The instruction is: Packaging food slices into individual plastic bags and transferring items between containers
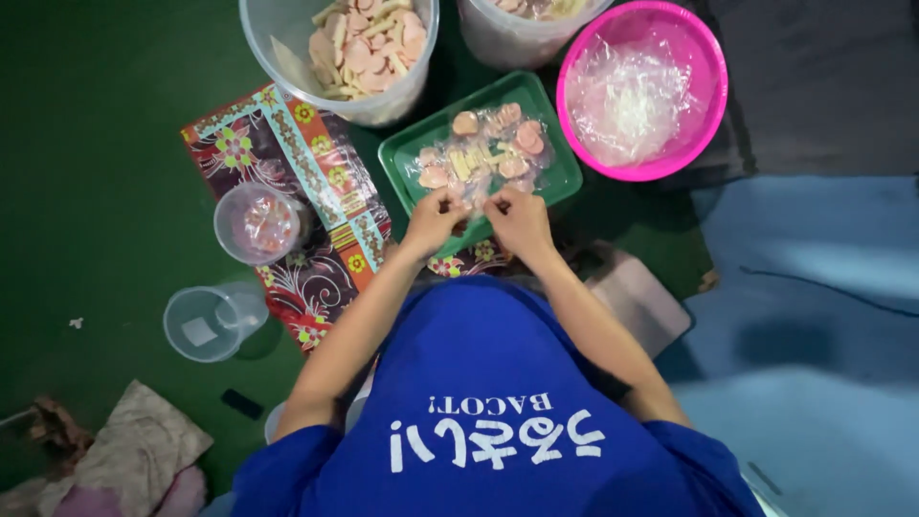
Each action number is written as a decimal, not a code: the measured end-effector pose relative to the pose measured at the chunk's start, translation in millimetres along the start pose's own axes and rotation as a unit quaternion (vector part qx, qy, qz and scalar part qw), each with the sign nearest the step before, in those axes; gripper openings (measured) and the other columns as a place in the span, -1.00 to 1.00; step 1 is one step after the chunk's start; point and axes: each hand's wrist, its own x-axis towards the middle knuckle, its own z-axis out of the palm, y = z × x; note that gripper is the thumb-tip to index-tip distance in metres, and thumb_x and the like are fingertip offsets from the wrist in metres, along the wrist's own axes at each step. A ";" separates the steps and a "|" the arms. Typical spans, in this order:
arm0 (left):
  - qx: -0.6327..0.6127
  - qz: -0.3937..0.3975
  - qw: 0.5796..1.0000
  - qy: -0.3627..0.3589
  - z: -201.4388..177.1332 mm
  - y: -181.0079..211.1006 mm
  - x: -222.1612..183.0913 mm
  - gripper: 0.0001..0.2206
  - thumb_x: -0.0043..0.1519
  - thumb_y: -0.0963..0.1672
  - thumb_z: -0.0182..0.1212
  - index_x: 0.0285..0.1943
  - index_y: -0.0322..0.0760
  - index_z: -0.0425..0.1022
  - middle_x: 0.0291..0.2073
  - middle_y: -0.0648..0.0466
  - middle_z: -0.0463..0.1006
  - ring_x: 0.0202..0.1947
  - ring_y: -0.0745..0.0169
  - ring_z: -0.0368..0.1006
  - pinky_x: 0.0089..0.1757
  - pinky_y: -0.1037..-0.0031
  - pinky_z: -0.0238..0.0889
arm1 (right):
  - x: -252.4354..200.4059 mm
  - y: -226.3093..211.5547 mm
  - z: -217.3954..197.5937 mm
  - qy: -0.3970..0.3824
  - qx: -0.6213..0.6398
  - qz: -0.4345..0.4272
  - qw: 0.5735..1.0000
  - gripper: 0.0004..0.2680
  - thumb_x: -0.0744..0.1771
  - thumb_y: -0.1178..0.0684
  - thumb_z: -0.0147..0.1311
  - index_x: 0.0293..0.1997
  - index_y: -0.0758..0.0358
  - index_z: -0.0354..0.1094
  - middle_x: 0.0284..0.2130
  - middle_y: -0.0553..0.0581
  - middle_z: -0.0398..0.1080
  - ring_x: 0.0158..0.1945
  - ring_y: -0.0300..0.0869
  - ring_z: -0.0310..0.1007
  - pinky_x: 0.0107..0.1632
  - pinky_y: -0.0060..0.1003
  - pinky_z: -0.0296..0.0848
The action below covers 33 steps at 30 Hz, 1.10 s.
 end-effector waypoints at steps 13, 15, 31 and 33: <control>0.147 0.139 0.977 0.060 -21.6 93.9 -28.5 -0.91 0.11 -0.18 0.09 -0.39 -0.28 0.26 -0.47 -0.15 0.47 -0.40 -0.14 0.49 -0.39 0.31 0.39 | -9.8 -6.9 1.3 0.078 0.148 -0.048 0.985 -0.77 0.19 0.02 0.16 -0.15 0.01 0.22 -0.19 -0.01 0.22 -0.19 -0.22 0.36 -0.18 -0.40 0.43; 0.108 0.157 0.980 0.058 -22.6 101.7 -26.3 -0.93 0.10 -0.24 0.06 -0.38 -0.32 0.25 -0.47 -0.20 0.46 -0.43 -0.15 0.50 -0.43 0.32 0.40 | -6.6 -9.4 -6.9 -0.009 0.374 0.039 0.926 -0.57 0.23 0.10 0.17 0.19 0.13 0.06 0.17 0.12 0.03 -0.05 -0.24 0.26 -0.11 -0.48 0.44; -0.095 0.120 0.984 0.094 -72.7 114.7 -19.0 -0.87 0.09 -0.17 0.18 -0.27 -0.21 0.32 -0.51 0.06 0.43 -0.53 0.36 0.37 -0.47 0.60 0.35 | 34.8 -135.1 -71.7 0.071 0.436 0.039 0.896 -0.91 0.29 0.08 -0.02 -0.30 0.28 0.33 -0.61 0.10 0.39 -0.61 -0.34 0.36 -0.53 -0.59 0.36; -0.095 0.135 0.982 0.087 -74.1 103.1 -22.3 -0.87 0.14 -0.14 0.15 -0.29 -0.18 0.27 -0.54 0.13 0.39 -0.56 0.43 0.30 -0.47 0.60 0.28 | 60.2 -147.0 -76.2 0.125 0.358 0.030 0.925 -0.82 0.28 0.06 0.01 -0.18 0.37 0.41 -0.50 0.14 0.48 -0.51 -0.28 0.45 -0.44 -0.48 0.52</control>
